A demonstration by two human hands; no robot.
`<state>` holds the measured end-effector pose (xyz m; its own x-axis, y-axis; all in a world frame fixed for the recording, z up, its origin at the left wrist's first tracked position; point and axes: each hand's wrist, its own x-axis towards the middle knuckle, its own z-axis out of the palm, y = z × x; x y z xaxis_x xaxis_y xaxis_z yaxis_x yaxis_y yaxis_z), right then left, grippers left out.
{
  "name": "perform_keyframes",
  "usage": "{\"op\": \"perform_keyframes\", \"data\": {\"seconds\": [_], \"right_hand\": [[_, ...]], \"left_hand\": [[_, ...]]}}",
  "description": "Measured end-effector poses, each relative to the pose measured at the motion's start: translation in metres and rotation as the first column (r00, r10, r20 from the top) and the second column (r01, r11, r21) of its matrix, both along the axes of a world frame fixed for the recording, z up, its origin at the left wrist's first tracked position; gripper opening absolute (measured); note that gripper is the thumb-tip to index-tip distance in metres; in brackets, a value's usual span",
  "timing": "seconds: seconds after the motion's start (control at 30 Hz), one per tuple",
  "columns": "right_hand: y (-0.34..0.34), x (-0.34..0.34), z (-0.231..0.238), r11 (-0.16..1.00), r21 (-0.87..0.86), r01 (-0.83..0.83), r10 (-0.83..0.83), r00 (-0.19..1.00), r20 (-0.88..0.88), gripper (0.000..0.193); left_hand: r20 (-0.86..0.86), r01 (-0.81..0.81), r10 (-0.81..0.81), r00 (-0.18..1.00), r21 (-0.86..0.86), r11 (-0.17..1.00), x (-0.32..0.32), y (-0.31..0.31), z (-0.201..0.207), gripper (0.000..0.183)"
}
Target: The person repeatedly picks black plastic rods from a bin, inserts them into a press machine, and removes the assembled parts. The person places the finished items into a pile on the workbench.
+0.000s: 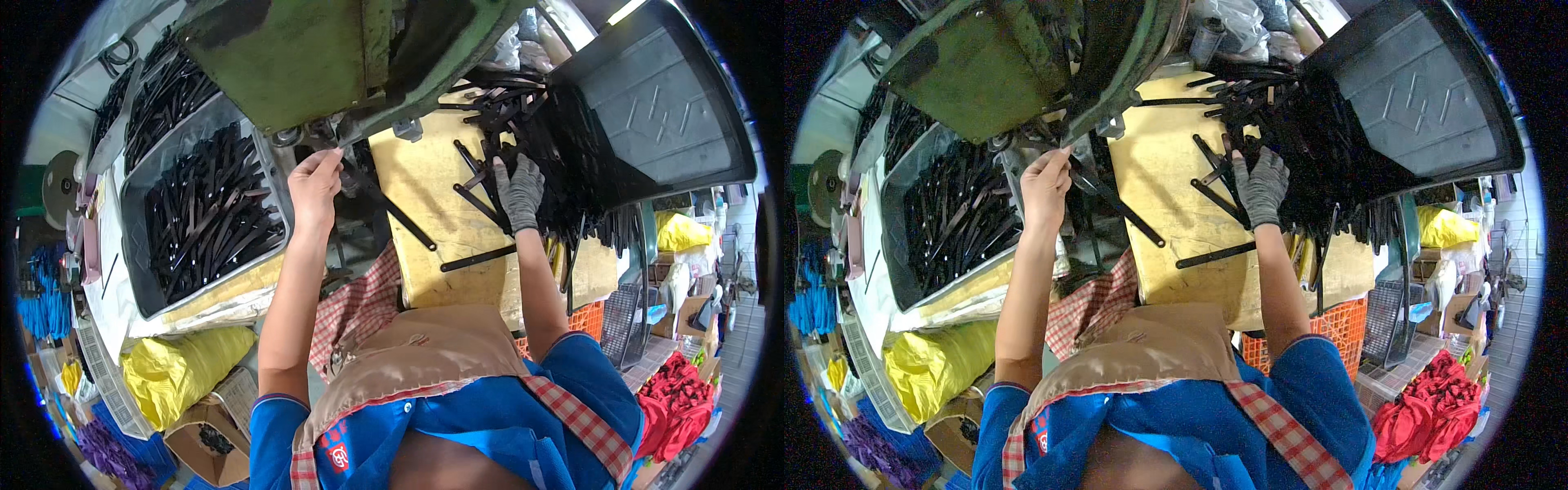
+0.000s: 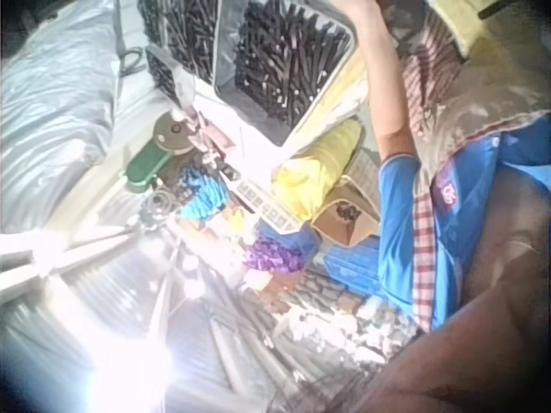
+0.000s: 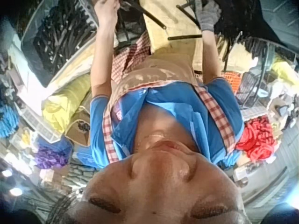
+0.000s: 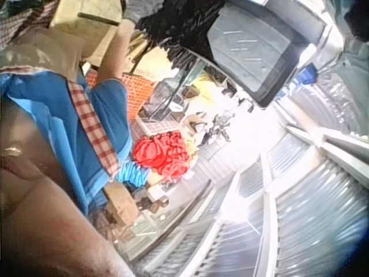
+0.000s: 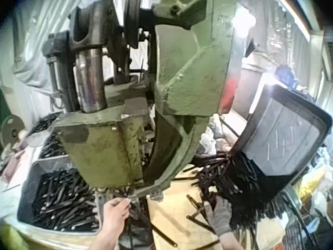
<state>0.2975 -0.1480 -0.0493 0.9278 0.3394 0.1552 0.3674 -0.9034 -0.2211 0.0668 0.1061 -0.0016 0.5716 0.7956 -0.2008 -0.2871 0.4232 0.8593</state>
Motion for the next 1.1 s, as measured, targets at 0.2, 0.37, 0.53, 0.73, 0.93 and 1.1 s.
{"op": "perform_keyframes", "data": {"seconds": [0.2,0.37,0.53,0.73,0.93,1.1], "right_hand": [[0.028,-0.010,-0.035,0.973,-0.147,-0.179,0.214,0.938,0.272,0.057],[0.044,-0.069,-0.024,0.891,-0.093,-0.445,0.454,0.873,0.179,0.056],[0.047,-0.116,-0.019,0.791,-0.051,-0.610,0.608,0.772,0.184,0.050],[0.040,-0.098,-0.002,0.871,0.138,-0.472,0.466,0.882,0.074,0.045],[0.052,-0.062,0.011,0.789,0.212,-0.577,0.609,0.779,-0.149,0.023],[0.039,-0.056,-0.007,0.705,0.546,-0.452,0.602,0.788,-0.126,0.019]], "left_hand": [[0.013,-0.031,0.031,0.999,0.016,0.999,0.001,-0.006,-0.002,0.012],[0.057,-0.085,0.083,0.995,0.019,0.996,-0.006,-0.010,-0.003,0.015],[0.112,-0.083,0.091,0.990,-0.076,0.994,-0.025,-0.016,-0.012,0.020],[0.116,-0.153,0.264,0.957,-0.571,0.806,-0.064,-0.035,-0.048,0.017],[0.059,-0.085,0.168,0.984,-0.673,0.735,-0.065,-0.073,-0.056,0.023],[0.089,0.061,-0.012,0.996,-0.572,0.818,-0.061,-0.083,-0.048,0.033]]}}
